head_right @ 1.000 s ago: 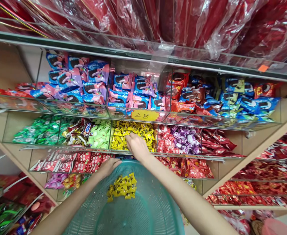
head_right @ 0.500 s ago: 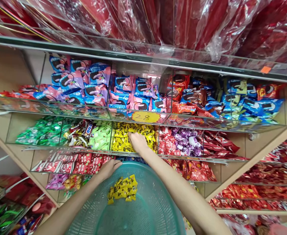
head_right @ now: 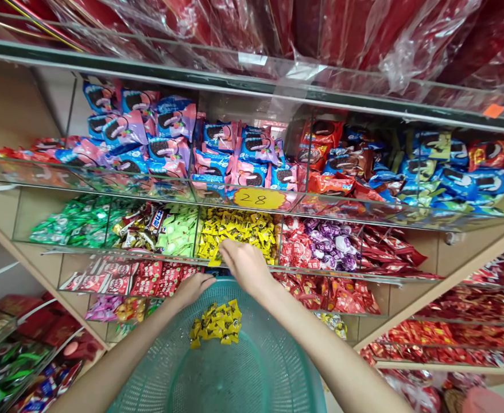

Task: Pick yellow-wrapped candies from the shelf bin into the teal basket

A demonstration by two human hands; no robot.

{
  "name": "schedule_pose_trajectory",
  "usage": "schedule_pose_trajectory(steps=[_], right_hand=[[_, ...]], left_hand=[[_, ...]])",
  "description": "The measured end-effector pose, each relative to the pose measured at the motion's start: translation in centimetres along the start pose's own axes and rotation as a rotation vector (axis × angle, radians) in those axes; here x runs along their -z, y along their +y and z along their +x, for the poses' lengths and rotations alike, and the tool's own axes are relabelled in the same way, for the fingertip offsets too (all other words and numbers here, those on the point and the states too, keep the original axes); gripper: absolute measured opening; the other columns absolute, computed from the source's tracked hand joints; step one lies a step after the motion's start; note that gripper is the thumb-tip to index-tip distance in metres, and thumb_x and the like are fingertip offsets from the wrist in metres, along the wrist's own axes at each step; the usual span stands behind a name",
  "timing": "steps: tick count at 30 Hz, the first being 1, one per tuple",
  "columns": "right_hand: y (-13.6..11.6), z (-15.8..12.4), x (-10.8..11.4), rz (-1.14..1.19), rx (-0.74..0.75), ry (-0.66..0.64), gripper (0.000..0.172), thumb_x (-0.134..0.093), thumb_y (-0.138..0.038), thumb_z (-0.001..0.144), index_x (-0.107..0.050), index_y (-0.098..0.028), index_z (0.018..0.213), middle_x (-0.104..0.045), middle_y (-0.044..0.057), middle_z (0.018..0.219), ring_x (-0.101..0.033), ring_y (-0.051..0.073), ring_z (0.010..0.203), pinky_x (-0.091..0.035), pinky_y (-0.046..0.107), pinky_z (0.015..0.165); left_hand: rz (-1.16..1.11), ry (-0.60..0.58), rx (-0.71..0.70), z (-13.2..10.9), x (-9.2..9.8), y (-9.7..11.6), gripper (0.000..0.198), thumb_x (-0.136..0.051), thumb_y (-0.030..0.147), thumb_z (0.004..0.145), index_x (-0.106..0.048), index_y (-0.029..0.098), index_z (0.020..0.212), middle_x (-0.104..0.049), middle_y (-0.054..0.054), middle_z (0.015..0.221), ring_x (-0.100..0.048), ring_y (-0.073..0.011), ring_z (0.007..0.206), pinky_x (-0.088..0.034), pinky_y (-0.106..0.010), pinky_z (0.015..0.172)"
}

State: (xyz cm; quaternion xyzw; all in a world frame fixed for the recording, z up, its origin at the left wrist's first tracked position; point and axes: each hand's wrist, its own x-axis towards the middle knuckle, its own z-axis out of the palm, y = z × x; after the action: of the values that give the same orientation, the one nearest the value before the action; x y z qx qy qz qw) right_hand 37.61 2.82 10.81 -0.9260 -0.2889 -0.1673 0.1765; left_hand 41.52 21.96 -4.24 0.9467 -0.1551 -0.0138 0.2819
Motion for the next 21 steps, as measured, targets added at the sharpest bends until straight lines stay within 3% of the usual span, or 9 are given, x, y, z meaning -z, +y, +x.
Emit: schedule_pose_trajectory(steps=[4,7,11,16,21], right_hand=[[-0.1,-2.7,-3.8,0.016,0.089,-0.31,0.023,-0.038,-0.027,0.093,-0.06,-0.022,0.087,-0.068,0.003,0.076,-0.06,0.015,0.068,-0.032,0.025,0.058],[1.2,-3.8,-7.6,-0.017,-0.057,-0.467,0.018,-0.044,-0.02,0.086,-0.061,-0.021,0.08,-0.067,0.004,0.076,-0.058,0.016,0.069,-0.03,0.027,0.057],[3.3,-4.2,-11.0,-0.012,-0.238,-0.433,0.021,-0.043,-0.018,0.083,-0.064,-0.018,0.084,-0.069,0.009,0.084,-0.06,0.019,0.076,-0.034,0.027,0.061],[4.4,-4.5,-13.2,0.052,-0.427,-0.367,0.023,-0.043,-0.015,0.081,-0.066,-0.016,0.083,-0.071,0.01,0.089,-0.061,0.018,0.083,-0.038,0.026,0.066],[4.5,-4.8,-14.5,0.163,-0.543,-0.344,0.021,-0.046,-0.012,0.079,-0.066,-0.017,0.077,-0.071,0.007,0.075,-0.063,0.015,0.072,-0.041,0.023,0.063]], left_hand=[[0.003,-0.003,-0.002,0.0,0.0,0.0,0.037,-0.039,0.042,0.091,-0.065,0.02,0.078,-0.068,-0.004,0.076,-0.061,-0.0204,0.073,-0.03,-0.024,0.058],[0.009,0.005,-0.01,0.0,-0.1,-0.1,0.038,-0.038,0.044,0.091,-0.064,0.02,0.075,-0.066,-0.003,0.073,-0.06,-0.0196,0.072,-0.03,-0.024,0.058],[0.014,0.009,-0.001,0.1,-0.1,-0.1,0.04,-0.037,0.045,0.091,-0.063,0.02,0.075,-0.064,-0.003,0.069,-0.059,-0.0187,0.067,-0.028,-0.024,0.056],[0.01,0.003,0.014,0.2,-0.1,-0.1,0.04,-0.038,0.046,0.091,-0.064,0.02,0.076,-0.066,-0.004,0.071,-0.06,-0.0195,0.07,-0.029,-0.024,0.057],[0.009,-0.001,0.017,0.1,-0.1,-0.1,0.04,-0.037,0.048,0.091,-0.063,0.021,0.075,-0.065,-0.003,0.071,-0.059,-0.0187,0.069,-0.028,-0.024,0.057]])
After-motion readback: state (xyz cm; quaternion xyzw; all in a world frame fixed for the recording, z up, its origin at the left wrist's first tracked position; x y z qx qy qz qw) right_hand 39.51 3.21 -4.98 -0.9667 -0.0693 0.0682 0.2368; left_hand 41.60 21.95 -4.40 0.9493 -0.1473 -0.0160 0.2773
